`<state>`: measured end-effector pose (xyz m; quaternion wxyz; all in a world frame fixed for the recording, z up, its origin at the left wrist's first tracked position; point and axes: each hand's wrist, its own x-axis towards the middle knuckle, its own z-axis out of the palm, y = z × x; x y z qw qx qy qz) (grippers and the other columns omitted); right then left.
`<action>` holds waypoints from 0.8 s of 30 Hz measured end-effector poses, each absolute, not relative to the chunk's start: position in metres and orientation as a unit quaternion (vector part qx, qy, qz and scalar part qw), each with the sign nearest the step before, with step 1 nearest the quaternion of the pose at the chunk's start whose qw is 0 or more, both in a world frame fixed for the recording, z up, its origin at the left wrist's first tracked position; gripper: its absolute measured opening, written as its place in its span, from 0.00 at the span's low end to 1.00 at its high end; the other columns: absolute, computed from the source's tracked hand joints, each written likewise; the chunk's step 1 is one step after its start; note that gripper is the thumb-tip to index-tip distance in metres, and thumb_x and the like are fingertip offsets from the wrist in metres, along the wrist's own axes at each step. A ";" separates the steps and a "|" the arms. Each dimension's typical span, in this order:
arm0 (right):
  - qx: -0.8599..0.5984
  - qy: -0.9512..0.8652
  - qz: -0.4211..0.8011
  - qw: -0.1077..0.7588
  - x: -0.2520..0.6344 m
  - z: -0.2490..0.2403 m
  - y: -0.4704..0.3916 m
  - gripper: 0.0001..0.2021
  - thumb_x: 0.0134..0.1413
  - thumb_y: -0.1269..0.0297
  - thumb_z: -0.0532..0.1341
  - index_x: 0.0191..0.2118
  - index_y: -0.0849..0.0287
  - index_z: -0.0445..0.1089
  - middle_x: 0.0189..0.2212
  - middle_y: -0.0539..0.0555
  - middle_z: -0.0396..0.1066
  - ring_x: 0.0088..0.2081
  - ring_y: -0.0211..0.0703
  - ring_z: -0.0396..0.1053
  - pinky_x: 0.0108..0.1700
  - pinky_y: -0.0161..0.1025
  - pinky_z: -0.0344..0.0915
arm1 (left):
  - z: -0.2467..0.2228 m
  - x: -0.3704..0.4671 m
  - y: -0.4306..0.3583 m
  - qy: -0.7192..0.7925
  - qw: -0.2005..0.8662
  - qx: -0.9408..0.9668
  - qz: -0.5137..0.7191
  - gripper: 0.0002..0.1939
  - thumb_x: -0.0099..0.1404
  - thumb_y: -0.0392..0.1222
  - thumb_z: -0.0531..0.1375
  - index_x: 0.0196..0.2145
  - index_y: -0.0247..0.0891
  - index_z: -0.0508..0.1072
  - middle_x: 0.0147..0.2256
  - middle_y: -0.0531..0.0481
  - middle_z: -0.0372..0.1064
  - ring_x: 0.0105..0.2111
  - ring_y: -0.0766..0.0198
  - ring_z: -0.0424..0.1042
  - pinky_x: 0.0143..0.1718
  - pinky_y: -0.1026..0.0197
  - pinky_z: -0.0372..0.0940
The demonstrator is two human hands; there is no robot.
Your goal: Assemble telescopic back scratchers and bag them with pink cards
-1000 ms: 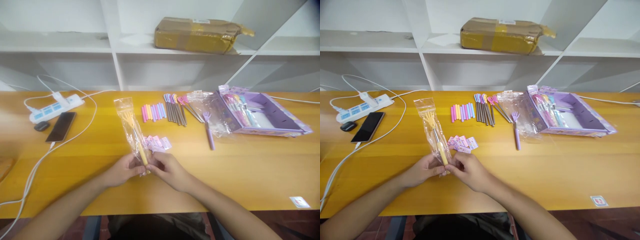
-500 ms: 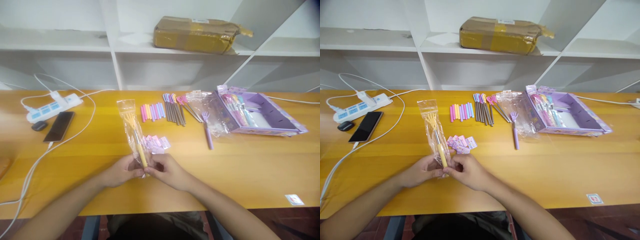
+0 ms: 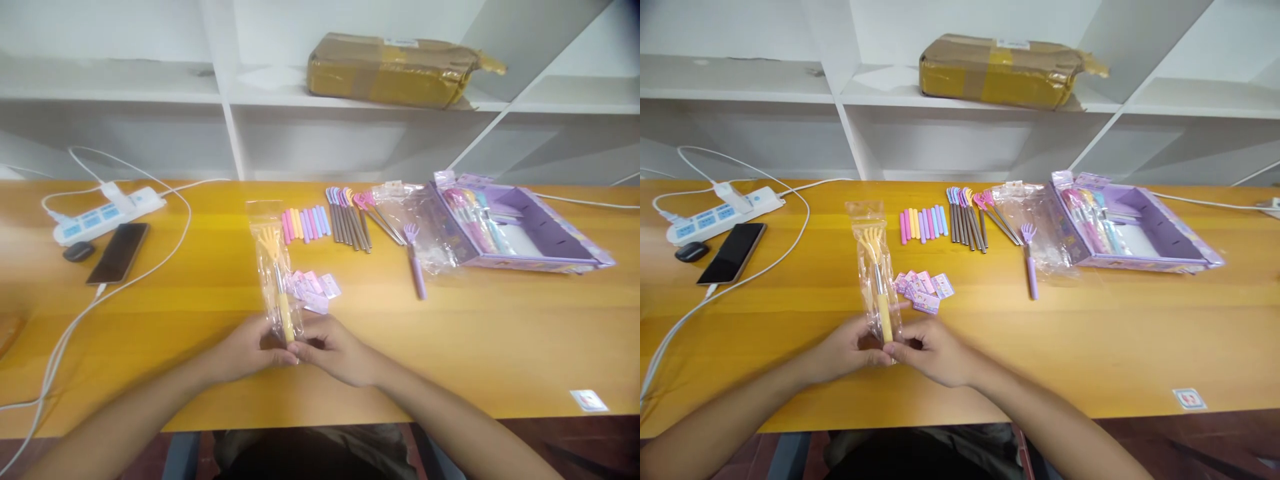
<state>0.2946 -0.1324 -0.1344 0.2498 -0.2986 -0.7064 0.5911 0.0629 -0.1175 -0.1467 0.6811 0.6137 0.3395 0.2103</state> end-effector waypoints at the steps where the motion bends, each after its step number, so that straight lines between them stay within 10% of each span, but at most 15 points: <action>1: -0.291 -0.695 0.607 0.252 0.294 -0.135 -0.132 0.27 0.74 0.44 0.54 0.32 0.62 0.71 0.28 0.49 0.63 0.32 0.35 0.59 0.38 0.34 0.59 | -0.147 0.064 -0.118 0.343 0.696 0.596 0.205 0.24 0.62 0.53 0.74 0.51 0.39 0.78 0.52 0.43 0.78 0.53 0.49 0.75 0.59 0.48 0.67; 8: -0.253 -0.623 0.685 0.281 0.291 -0.140 -0.131 0.25 0.73 0.44 0.57 0.35 0.62 0.76 0.31 0.51 0.68 0.36 0.37 0.63 0.40 0.35 0.62 | -0.142 0.071 -0.119 0.308 0.785 0.490 0.222 0.32 0.59 0.57 0.76 0.53 0.36 0.75 0.36 0.47 0.79 0.38 0.56 0.79 0.40 0.59 0.69; 24: -0.198 -0.500 0.811 0.230 0.294 -0.144 -0.138 0.27 0.65 0.40 0.64 0.37 0.65 0.78 0.29 0.53 0.73 0.27 0.31 0.60 0.30 0.32 0.51 | -0.134 0.064 -0.118 0.212 0.848 0.456 0.167 0.24 0.63 0.54 0.73 0.47 0.33 0.77 0.38 0.40 0.83 0.35 0.56 0.83 0.40 0.60 0.73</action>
